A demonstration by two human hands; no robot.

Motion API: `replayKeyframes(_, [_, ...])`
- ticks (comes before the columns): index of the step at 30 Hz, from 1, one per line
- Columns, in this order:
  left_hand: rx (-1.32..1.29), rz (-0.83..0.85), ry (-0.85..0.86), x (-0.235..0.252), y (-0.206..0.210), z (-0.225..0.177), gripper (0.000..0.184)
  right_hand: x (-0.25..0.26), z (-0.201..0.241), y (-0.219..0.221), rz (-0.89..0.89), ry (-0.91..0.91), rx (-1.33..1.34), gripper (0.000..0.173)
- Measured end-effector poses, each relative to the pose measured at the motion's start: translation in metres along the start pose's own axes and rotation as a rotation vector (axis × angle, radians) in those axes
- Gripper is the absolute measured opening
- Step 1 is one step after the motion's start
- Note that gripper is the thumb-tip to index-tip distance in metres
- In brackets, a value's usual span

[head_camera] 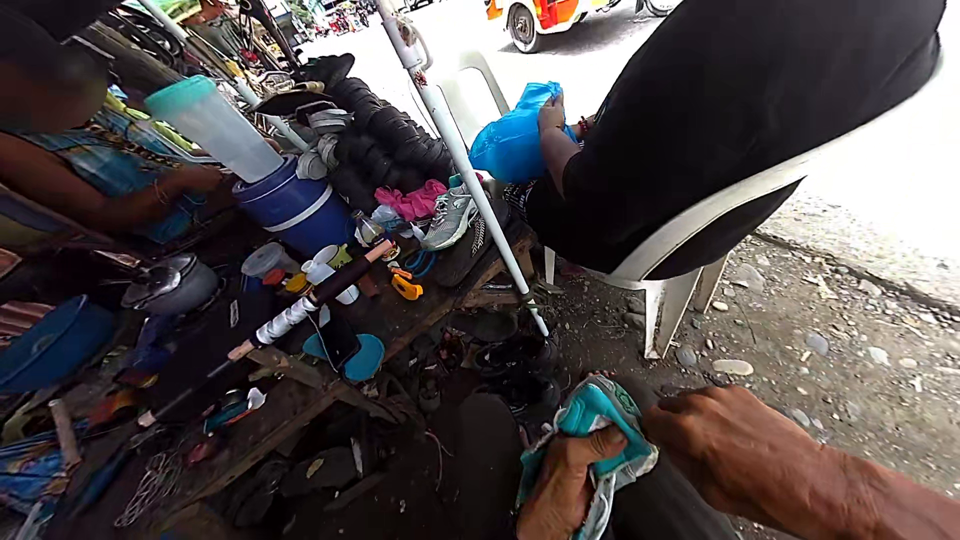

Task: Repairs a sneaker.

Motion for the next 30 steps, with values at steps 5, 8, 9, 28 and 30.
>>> replayKeyframes(5, [0.012,-0.004,-0.025,-0.001,-0.002,0.0,0.029,0.005,0.009,0.003,-0.03,0.002,-0.058,0.014])
replayKeyframes(8, [0.032,-0.039,-0.041,0.0,-0.004,0.001,0.033,0.005,0.011,0.011,-0.161,0.026,-0.093,0.018])
replayKeyframes(9, [0.032,-0.037,-0.039,0.0,-0.003,0.0,0.032,0.005,0.009,0.016,-0.205,0.035,-0.086,0.019])
replayKeyframes(28, [1.314,-0.063,0.363,-0.077,-0.093,-0.056,0.019,0.004,-0.02,0.011,-0.219,-0.13,-0.019,0.028])
replayKeyframes(30, [1.335,-0.029,0.347,-0.077,-0.104,-0.059,0.019,0.006,-0.02,0.011,-0.208,-0.128,-0.012,0.027])
Point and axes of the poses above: each hand's wrist, its own x-axis towards the middle knuckle, its own y-axis out of the palm, z = x × y, the point moved 3 cm from there along x, towards the middle knuckle, and after that the axes turned 6 degrees about -x, right-handed, at the moved point
